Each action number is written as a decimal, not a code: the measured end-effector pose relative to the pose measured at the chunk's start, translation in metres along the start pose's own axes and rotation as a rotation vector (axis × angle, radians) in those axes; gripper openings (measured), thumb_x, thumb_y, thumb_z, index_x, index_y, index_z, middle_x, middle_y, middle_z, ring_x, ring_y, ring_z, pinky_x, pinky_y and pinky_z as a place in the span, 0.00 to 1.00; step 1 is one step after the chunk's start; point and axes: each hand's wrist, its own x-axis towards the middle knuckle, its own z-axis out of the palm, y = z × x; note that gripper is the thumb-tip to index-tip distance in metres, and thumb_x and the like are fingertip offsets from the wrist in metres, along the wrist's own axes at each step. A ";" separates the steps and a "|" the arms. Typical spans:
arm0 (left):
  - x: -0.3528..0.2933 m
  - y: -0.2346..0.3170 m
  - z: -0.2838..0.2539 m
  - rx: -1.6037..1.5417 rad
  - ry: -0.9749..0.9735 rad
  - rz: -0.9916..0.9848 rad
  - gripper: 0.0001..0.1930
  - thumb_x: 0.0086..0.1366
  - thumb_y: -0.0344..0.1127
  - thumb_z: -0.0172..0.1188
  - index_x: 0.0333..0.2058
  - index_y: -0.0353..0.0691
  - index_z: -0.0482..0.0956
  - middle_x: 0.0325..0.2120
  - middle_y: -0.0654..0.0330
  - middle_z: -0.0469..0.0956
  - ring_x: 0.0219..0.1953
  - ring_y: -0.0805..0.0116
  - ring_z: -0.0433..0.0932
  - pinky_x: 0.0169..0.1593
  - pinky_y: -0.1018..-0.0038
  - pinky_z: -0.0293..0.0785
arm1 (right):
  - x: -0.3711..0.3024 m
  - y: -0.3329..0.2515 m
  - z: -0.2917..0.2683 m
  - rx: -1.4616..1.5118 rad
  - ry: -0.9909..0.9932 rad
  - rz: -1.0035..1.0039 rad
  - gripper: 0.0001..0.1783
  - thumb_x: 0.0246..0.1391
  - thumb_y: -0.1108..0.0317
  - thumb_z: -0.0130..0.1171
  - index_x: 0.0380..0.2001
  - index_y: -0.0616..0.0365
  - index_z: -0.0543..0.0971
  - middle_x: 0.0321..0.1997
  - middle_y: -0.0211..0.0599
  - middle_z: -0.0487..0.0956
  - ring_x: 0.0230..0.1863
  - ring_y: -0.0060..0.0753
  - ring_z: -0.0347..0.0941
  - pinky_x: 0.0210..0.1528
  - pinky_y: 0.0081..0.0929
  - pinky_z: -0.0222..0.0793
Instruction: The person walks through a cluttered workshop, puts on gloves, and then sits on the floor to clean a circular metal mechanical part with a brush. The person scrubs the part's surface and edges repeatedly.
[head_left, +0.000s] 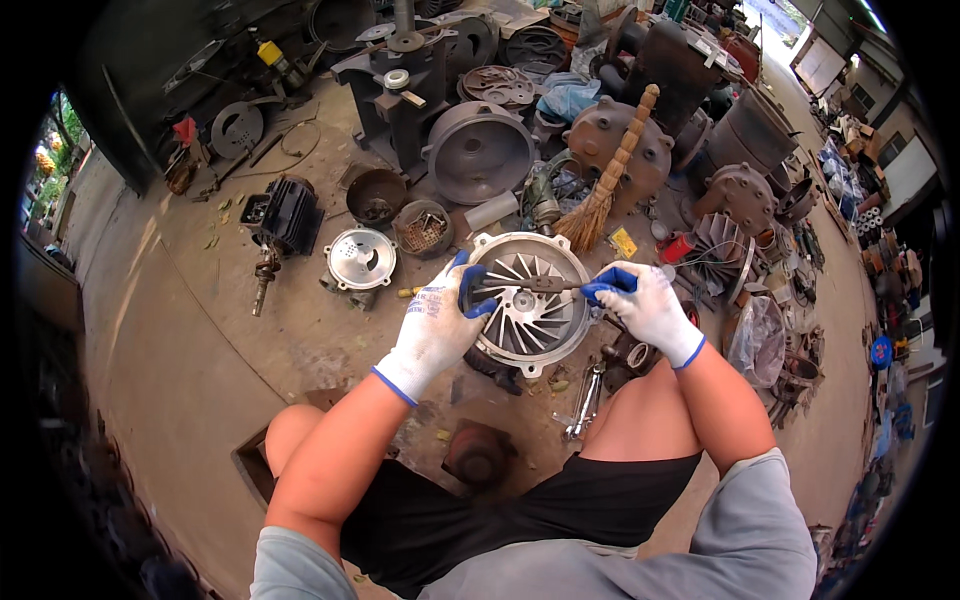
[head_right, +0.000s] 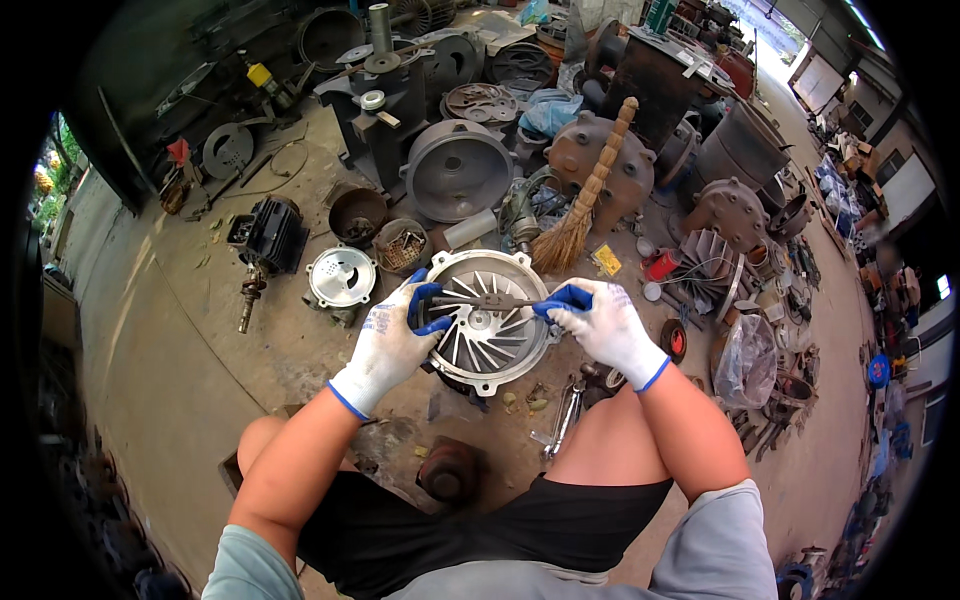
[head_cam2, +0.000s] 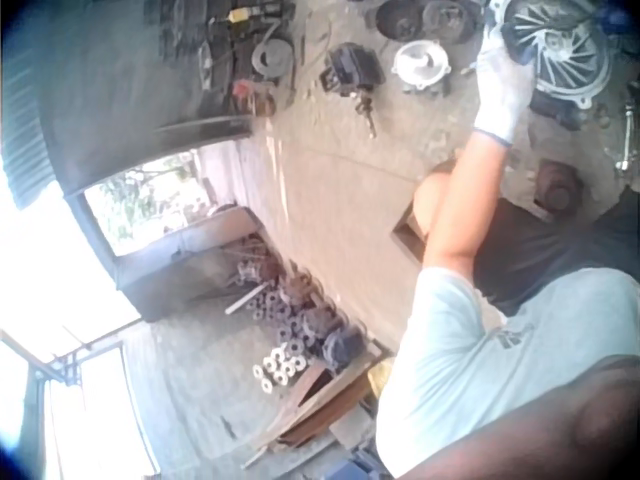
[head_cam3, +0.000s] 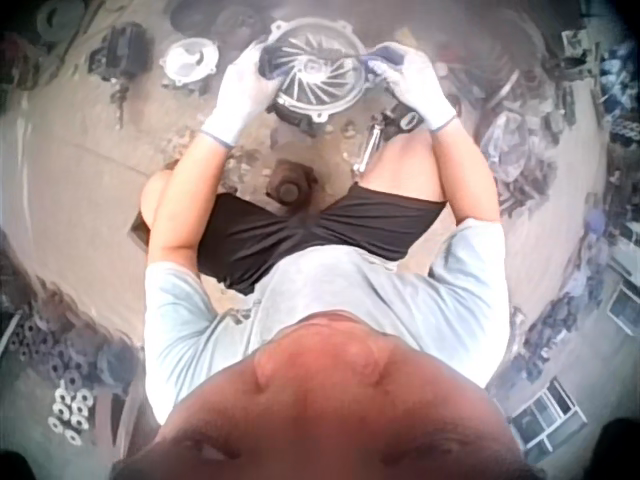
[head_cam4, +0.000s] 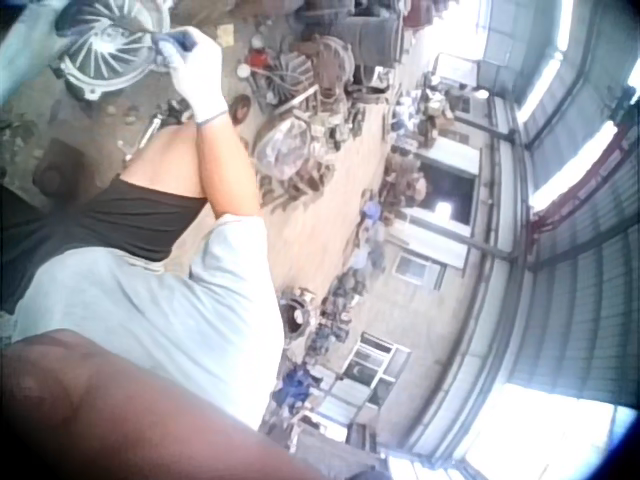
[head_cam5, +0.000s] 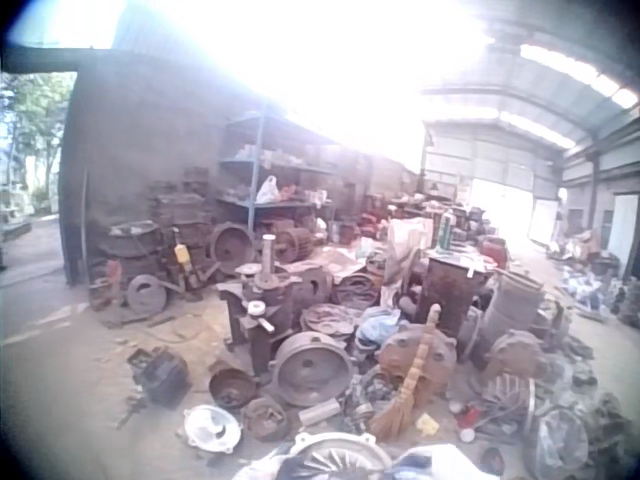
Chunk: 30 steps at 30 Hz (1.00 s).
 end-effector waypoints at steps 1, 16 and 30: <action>0.000 0.001 0.003 -0.008 -0.002 -0.009 0.26 0.68 0.34 0.76 0.60 0.29 0.82 0.66 0.37 0.80 0.64 0.41 0.83 0.65 0.55 0.81 | 0.015 0.008 -0.009 0.100 -0.067 0.093 0.14 0.69 0.65 0.73 0.49 0.66 0.89 0.41 0.38 0.92 0.41 0.29 0.88 0.47 0.29 0.83; 0.001 0.000 -0.006 0.013 -0.033 0.000 0.28 0.70 0.39 0.74 0.64 0.33 0.81 0.63 0.41 0.83 0.63 0.41 0.84 0.65 0.55 0.81 | 0.109 -0.112 0.067 -0.895 -0.300 -0.178 0.13 0.66 0.63 0.63 0.43 0.57 0.91 0.42 0.44 0.91 0.46 0.47 0.88 0.50 0.43 0.82; 0.002 -0.014 -0.001 0.117 -0.077 0.002 0.23 0.71 0.40 0.73 0.59 0.34 0.83 0.58 0.42 0.86 0.55 0.45 0.88 0.57 0.57 0.85 | -0.031 -0.048 0.048 -0.763 0.220 -0.605 0.19 0.52 0.60 0.81 0.49 0.40 0.91 0.57 0.27 0.87 0.54 0.40 0.81 0.59 0.45 0.74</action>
